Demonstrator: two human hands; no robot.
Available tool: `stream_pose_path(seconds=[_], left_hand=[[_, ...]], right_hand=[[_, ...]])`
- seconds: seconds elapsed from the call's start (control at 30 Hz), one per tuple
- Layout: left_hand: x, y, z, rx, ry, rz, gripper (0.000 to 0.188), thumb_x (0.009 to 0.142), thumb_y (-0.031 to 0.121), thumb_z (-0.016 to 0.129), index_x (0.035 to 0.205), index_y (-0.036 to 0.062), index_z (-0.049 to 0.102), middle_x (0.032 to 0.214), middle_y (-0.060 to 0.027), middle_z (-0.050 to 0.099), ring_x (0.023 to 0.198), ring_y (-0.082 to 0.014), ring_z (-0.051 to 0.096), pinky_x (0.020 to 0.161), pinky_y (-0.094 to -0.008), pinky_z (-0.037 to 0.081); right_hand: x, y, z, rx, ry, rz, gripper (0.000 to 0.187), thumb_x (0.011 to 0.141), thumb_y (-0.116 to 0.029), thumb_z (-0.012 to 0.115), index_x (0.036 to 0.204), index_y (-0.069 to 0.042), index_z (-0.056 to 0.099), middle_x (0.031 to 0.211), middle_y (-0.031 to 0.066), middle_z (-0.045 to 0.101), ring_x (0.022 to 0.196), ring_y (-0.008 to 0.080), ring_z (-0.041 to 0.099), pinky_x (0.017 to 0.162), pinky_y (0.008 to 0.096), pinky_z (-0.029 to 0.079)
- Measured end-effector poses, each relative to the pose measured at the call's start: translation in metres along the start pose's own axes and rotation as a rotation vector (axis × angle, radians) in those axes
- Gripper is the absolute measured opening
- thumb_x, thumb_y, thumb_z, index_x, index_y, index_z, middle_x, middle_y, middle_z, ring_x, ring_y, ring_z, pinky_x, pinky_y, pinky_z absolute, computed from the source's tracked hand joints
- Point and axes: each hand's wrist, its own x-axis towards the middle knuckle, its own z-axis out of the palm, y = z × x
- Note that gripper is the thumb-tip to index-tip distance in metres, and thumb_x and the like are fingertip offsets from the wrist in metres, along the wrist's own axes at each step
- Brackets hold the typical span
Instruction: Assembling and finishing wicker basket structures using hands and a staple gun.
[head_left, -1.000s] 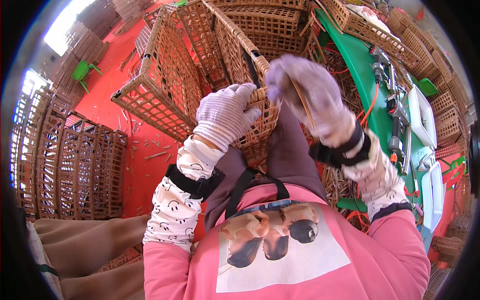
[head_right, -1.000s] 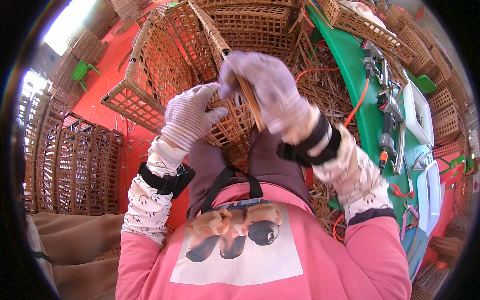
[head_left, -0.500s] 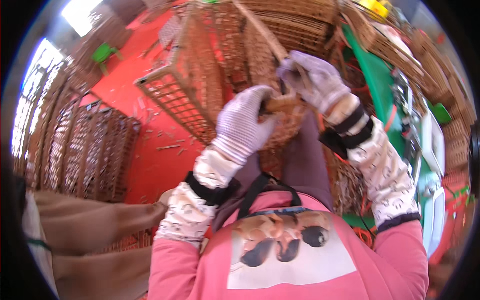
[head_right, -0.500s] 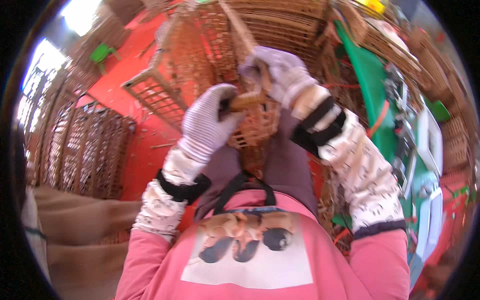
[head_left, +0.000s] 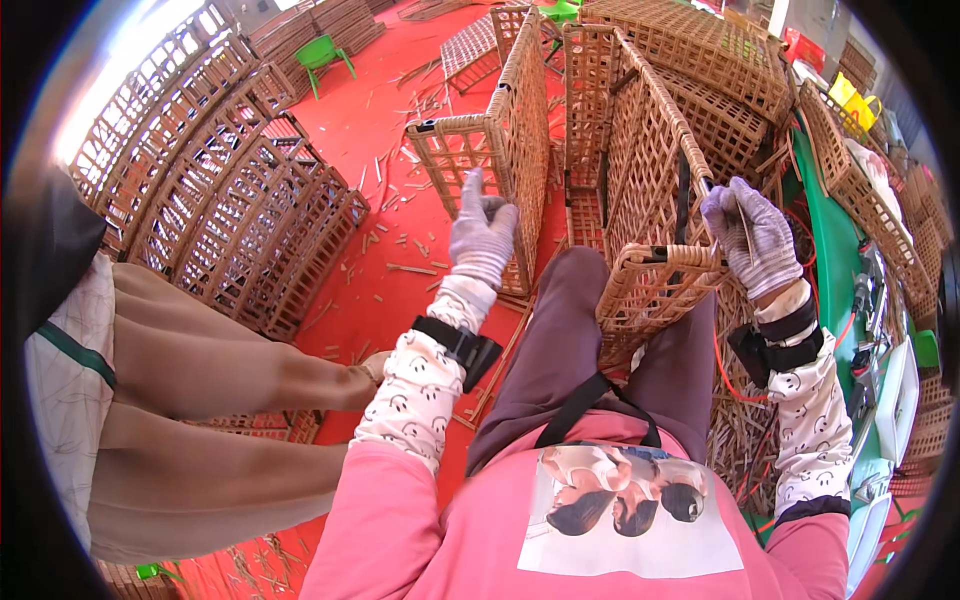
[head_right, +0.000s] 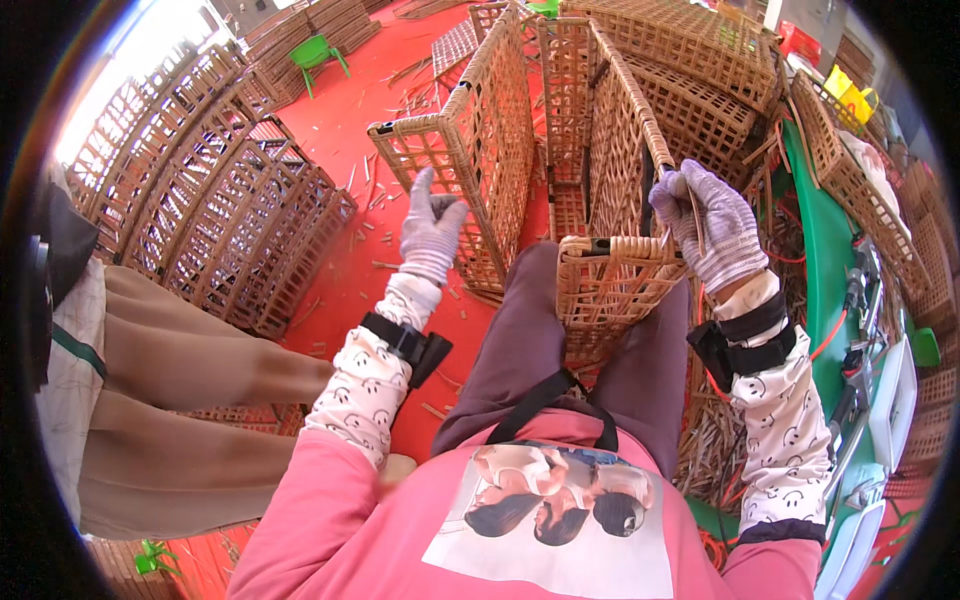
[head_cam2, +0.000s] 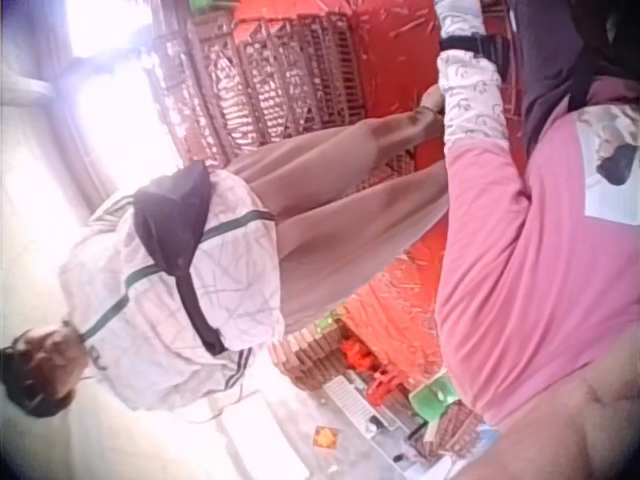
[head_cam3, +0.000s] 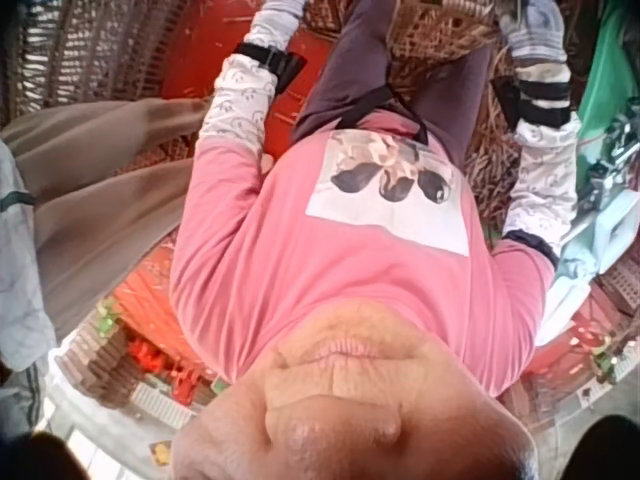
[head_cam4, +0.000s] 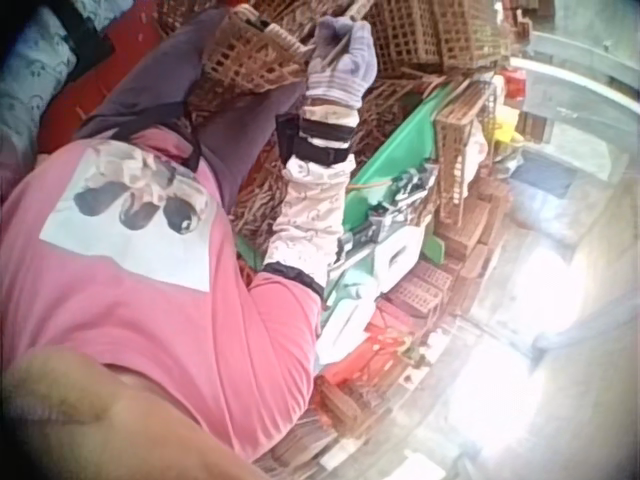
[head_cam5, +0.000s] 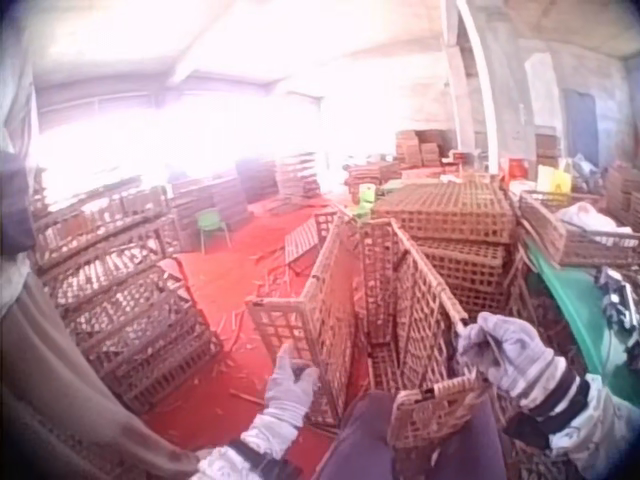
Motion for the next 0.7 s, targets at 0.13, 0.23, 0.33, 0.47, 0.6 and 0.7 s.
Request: stream_pose_path(seconds=[0.13,0.23,0.33,0.47,0.6,0.7], left_hand=[[0.038,-0.016,-0.016,0.148,-0.036,-0.086,0.074,0.075,0.008,0.063,0.137,0.0102,0.023,0.083,-0.0075,0.061,0.072,-0.0134,0.057,0.069,-0.0287,0.048],[0.048,-0.001,-0.019,0.251,-0.110,-0.152,0.079,0.074,0.012,0.063,0.139,0.0109,0.018,0.083,-0.0096,0.063,0.075,-0.0179,0.059,0.075,-0.0323,0.047],[0.066,-0.010,-0.019,0.455,-0.132,-0.084,0.079,0.074,0.012,0.062,0.139,0.0110,0.019,0.084,-0.0090,0.064,0.076,-0.0189,0.060,0.075,-0.0332,0.047],[0.082,-0.020,-0.018,0.477,-0.158,-0.077,0.078,0.073,0.012,0.060,0.139,0.0114,0.018,0.085,-0.0085,0.065,0.071,-0.0176,0.061,0.069,-0.0315,0.048],[0.085,-0.021,-0.017,0.482,-0.158,-0.036,0.079,0.073,0.012,0.060,0.140,0.0143,0.017,0.084,-0.0081,0.065,0.069,-0.0169,0.061,0.065,-0.0313,0.049],[0.084,-0.016,-0.019,0.492,-0.161,-0.070,0.079,0.073,0.013,0.060,0.140,0.0161,0.017,0.086,-0.0086,0.065,0.073,-0.0183,0.062,0.070,-0.0320,0.049]], right_hand=[[-0.003,-0.002,0.003,0.030,-0.008,0.006,0.019,0.086,-0.011,0.055,0.071,0.001,0.055,0.078,0.0093,0.058,0.077,0.0188,0.058,0.074,0.0269,0.053],[-0.003,-0.003,-0.001,0.048,-0.026,-0.003,0.020,0.086,-0.011,0.055,0.071,0.001,0.055,0.078,0.0099,0.058,0.077,0.0193,0.058,0.074,0.0272,0.053],[-0.004,-0.002,-0.001,0.063,-0.035,-0.015,0.020,0.086,-0.012,0.055,0.071,0.002,0.055,0.078,0.0105,0.059,0.078,0.0194,0.059,0.075,0.0275,0.053],[0.000,-0.001,-0.006,0.053,-0.077,0.004,0.020,0.086,-0.012,0.055,0.071,0.001,0.055,0.078,0.0103,0.059,0.078,0.0192,0.058,0.076,0.0281,0.053],[0.000,-0.001,-0.004,0.068,-0.064,-0.012,0.020,0.086,-0.013,0.055,0.072,0.001,0.056,0.078,0.0096,0.059,0.078,0.0193,0.059,0.075,0.0281,0.053],[0.000,-0.001,-0.002,0.064,-0.061,-0.011,0.020,0.086,-0.013,0.055,0.072,0.001,0.056,0.078,0.0096,0.059,0.078,0.0193,0.059,0.075,0.0279,0.053]])
